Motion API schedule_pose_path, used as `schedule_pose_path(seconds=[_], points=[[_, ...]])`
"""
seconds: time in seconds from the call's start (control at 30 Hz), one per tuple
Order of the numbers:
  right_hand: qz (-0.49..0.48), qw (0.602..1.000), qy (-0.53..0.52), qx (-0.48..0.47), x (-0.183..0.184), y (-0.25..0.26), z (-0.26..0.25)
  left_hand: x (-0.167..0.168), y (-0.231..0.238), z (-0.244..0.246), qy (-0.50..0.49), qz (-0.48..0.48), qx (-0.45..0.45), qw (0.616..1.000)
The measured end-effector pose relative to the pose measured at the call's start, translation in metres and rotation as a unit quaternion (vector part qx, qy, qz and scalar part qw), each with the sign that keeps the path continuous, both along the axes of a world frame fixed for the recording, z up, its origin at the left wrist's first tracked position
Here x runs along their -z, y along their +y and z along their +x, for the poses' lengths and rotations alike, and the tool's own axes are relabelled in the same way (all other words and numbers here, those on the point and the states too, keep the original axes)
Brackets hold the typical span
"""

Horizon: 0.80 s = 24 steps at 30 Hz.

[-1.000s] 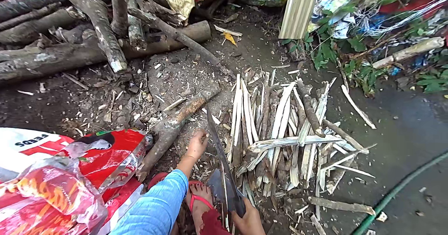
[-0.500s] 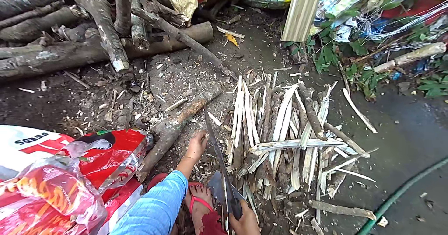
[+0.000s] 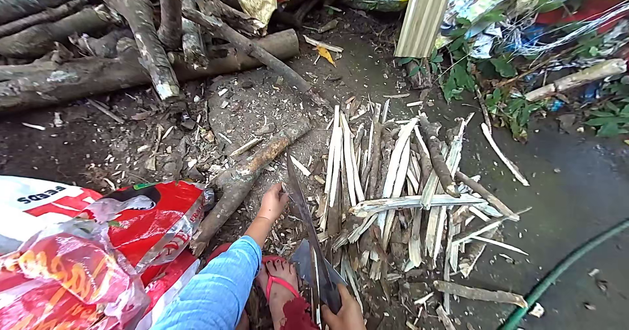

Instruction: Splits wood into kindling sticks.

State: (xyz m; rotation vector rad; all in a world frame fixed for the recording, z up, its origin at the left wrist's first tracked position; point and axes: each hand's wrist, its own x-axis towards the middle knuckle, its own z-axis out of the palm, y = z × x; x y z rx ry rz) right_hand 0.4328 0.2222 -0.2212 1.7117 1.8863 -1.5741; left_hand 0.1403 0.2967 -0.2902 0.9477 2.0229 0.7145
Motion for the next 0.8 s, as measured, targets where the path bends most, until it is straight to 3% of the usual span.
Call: schedule_pose_path(seconds=[0.8], points=[[0.026, 0.999, -0.028, -0.038, 0.002, 0.012, -0.003, -0.004, -0.007, 0.004, 0.058, 0.044, 0.078, 0.994]])
